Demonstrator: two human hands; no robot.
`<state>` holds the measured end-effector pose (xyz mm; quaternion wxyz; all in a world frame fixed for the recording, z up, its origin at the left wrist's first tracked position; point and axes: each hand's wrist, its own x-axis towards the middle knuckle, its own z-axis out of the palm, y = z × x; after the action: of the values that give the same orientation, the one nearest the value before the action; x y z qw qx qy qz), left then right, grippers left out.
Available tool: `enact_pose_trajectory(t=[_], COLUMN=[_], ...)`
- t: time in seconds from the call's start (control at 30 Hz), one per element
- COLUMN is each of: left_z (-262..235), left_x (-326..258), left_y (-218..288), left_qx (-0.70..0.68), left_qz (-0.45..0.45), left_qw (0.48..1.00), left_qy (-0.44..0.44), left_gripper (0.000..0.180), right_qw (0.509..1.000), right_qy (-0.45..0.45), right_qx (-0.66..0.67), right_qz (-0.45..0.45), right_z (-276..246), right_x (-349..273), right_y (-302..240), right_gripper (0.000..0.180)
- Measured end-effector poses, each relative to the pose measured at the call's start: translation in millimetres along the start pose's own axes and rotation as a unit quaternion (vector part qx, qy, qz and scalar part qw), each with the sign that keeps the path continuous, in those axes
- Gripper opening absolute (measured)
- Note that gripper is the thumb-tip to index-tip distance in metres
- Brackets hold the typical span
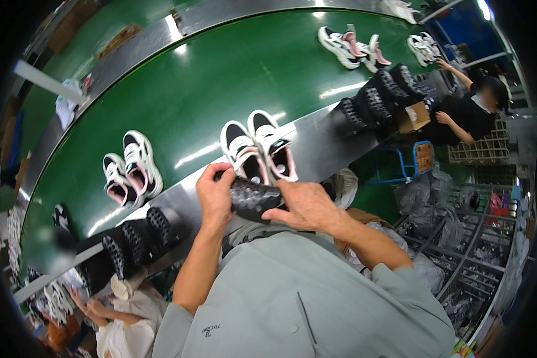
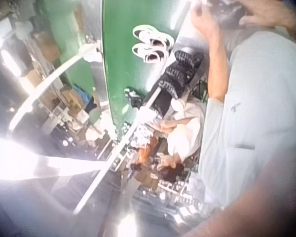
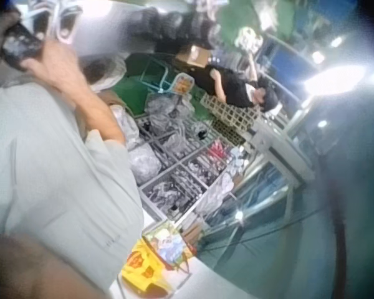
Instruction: The person reaches into a white bag to retrieve shoe components, places them on a metal surface, and proceeds to pick up various pairs of sneakers from a conveyor belt. The person handles each shoe, turning it over and checking different parts before placing them back onto the moving belt or a nearby stack.
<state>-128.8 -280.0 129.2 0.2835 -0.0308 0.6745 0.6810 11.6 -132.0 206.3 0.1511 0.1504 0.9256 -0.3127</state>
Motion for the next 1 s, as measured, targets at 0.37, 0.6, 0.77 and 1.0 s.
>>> enact_pose_trajectory(t=[0.37, 0.6, 0.77, 1.0], left_z=[-7, 13, 17, 3], left_x=[11, 71, 69, 79], left_y=[-7, -35, -30, -29], left_qx=[0.423, 0.472, 0.488, 0.436], left_qz=[0.25, 0.301, 0.28, 0.213], left_qw=[0.871, 0.81, 0.808, 0.848], left_qy=[0.012, -0.177, -0.174, -0.212], left_gripper=[0.049, 0.044, 0.017, 0.024], right_qw=[0.997, 0.983, 0.963, 0.949], right_qy=[-0.007, 0.063, 0.169, 0.238], right_qx=[-0.062, -0.171, -0.203, -0.153], right_qz=[0.033, -0.003, -0.058, -0.139], right_z=[-6, 40, 114, 133], right_x=[3, 57, 106, 120], right_y=[19, 24, 42, 69], right_gripper=[0.04, 0.021, 0.019, 0.019])
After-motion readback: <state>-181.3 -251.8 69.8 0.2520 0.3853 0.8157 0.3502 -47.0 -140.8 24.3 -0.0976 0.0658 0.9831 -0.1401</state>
